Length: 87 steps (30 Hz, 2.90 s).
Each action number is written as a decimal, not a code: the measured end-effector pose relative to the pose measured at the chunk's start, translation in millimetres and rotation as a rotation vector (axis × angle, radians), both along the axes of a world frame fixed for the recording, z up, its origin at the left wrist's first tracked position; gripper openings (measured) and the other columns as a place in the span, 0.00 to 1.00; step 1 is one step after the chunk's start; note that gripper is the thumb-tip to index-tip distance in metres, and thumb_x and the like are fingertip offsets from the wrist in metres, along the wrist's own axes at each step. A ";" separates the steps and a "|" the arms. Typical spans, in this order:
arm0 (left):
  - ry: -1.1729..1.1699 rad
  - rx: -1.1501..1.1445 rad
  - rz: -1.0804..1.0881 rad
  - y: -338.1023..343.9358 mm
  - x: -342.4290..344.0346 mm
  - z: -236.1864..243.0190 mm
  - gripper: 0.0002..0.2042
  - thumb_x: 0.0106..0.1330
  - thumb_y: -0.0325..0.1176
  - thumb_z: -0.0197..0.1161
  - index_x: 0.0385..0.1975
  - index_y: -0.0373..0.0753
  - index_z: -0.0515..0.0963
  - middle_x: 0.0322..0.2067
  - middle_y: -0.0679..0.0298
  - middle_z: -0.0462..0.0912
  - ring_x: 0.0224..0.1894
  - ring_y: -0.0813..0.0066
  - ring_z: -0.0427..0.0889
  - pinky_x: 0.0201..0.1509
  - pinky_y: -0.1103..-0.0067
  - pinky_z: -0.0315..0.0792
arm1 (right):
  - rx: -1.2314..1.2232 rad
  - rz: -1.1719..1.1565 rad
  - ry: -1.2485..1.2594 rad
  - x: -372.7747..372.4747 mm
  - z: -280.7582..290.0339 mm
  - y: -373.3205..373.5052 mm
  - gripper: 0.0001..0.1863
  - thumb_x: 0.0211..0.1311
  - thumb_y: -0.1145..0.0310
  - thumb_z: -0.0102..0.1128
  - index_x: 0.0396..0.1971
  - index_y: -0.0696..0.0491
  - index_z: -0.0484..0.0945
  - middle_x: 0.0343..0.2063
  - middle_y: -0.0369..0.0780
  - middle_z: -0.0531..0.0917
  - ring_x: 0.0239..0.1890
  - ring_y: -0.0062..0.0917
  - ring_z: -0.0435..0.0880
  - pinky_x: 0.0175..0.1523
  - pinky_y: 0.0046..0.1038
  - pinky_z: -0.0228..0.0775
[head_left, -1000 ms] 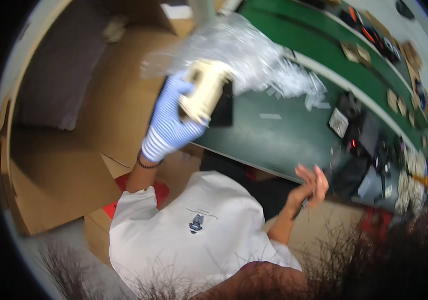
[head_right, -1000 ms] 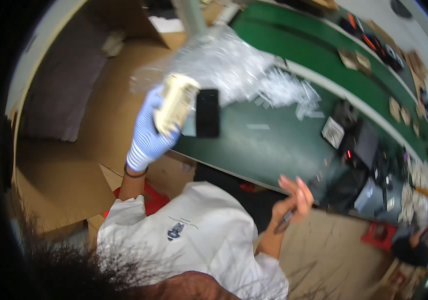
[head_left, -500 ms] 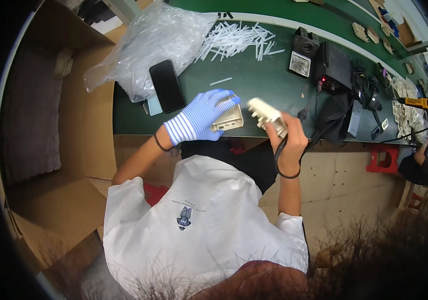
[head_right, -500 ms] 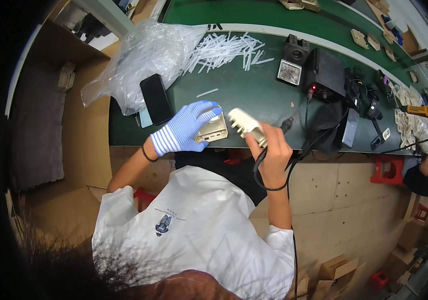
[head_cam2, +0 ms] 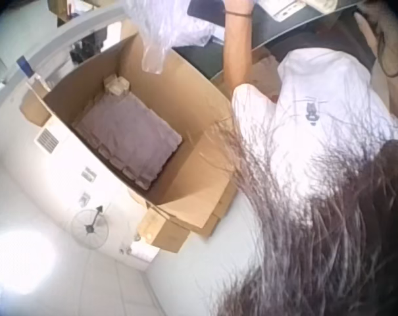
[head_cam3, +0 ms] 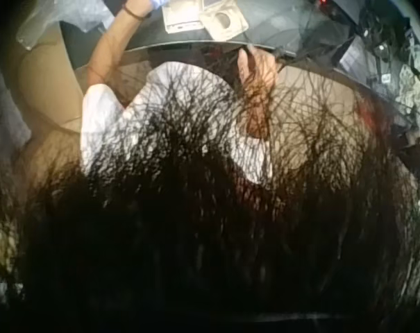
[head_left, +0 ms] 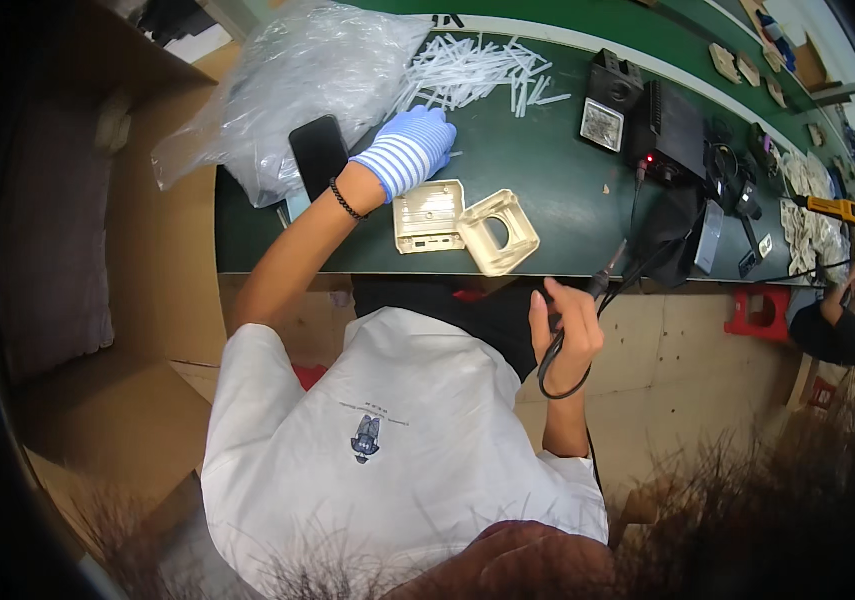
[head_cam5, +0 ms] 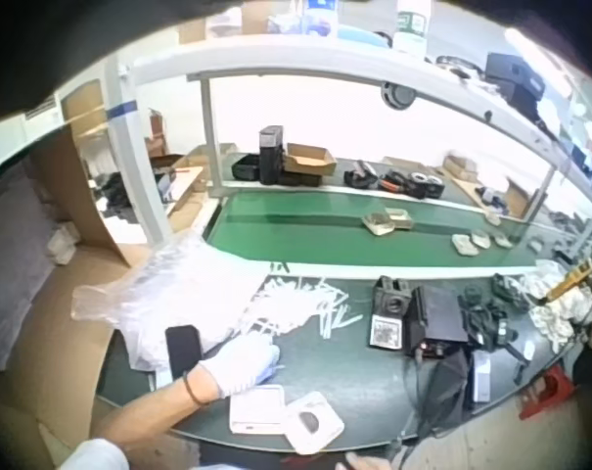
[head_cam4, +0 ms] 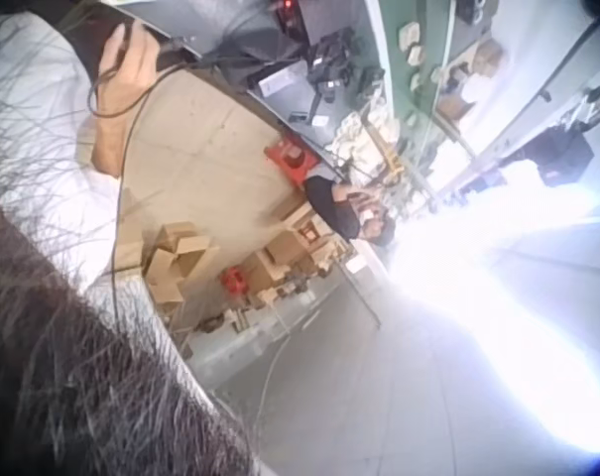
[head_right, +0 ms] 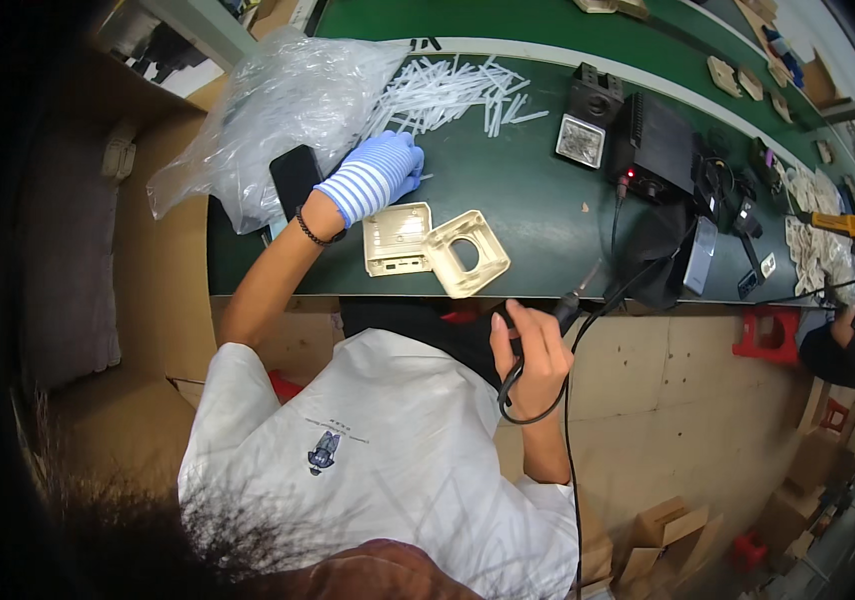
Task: Soldering small plastic components at an assembly line.
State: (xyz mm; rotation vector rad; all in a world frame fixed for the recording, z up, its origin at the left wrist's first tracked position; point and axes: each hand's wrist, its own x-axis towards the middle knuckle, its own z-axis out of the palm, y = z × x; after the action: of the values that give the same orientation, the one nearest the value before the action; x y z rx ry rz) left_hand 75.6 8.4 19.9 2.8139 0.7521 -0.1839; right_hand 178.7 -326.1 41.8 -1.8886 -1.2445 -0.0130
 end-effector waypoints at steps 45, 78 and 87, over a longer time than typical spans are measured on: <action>-0.309 -0.199 -0.429 -68.0 29.8 -7.8 0.53 0.45 0.50 0.84 0.74 0.36 0.67 0.68 0.44 0.71 0.72 0.41 0.69 0.78 0.57 0.64 | -0.152 0.152 -0.242 70.3 -1.6 11.1 0.22 0.50 0.81 0.68 0.49 0.52 0.90 0.39 0.35 0.83 0.27 0.23 0.83 0.31 0.27 0.75; -0.427 -0.347 -0.375 -77.7 35.1 -27.3 0.43 0.50 0.36 0.81 0.71 0.38 0.71 0.66 0.50 0.76 0.66 0.48 0.78 0.72 0.61 0.73 | -0.347 0.363 -0.584 76.0 -32.5 32.0 0.30 0.52 0.77 0.67 0.59 0.46 0.88 0.36 0.32 0.76 0.30 0.25 0.73 0.33 0.26 0.67; -0.535 -0.338 -0.238 -60.1 22.3 -18.4 0.45 0.51 0.37 0.81 0.72 0.37 0.68 0.67 0.46 0.72 0.71 0.45 0.72 0.77 0.63 0.68 | 0.727 -0.059 0.157 61.6 -47.4 36.4 0.34 0.76 0.36 0.56 0.55 0.56 0.72 0.60 0.47 0.66 0.33 0.31 0.84 0.31 0.26 0.84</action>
State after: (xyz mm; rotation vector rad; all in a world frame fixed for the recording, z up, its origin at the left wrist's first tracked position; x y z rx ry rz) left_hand 97.9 -51.7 1.6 2.4443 0.2366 0.3596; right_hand 240.3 -289.7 -5.6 -1.2620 -0.9062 -0.3031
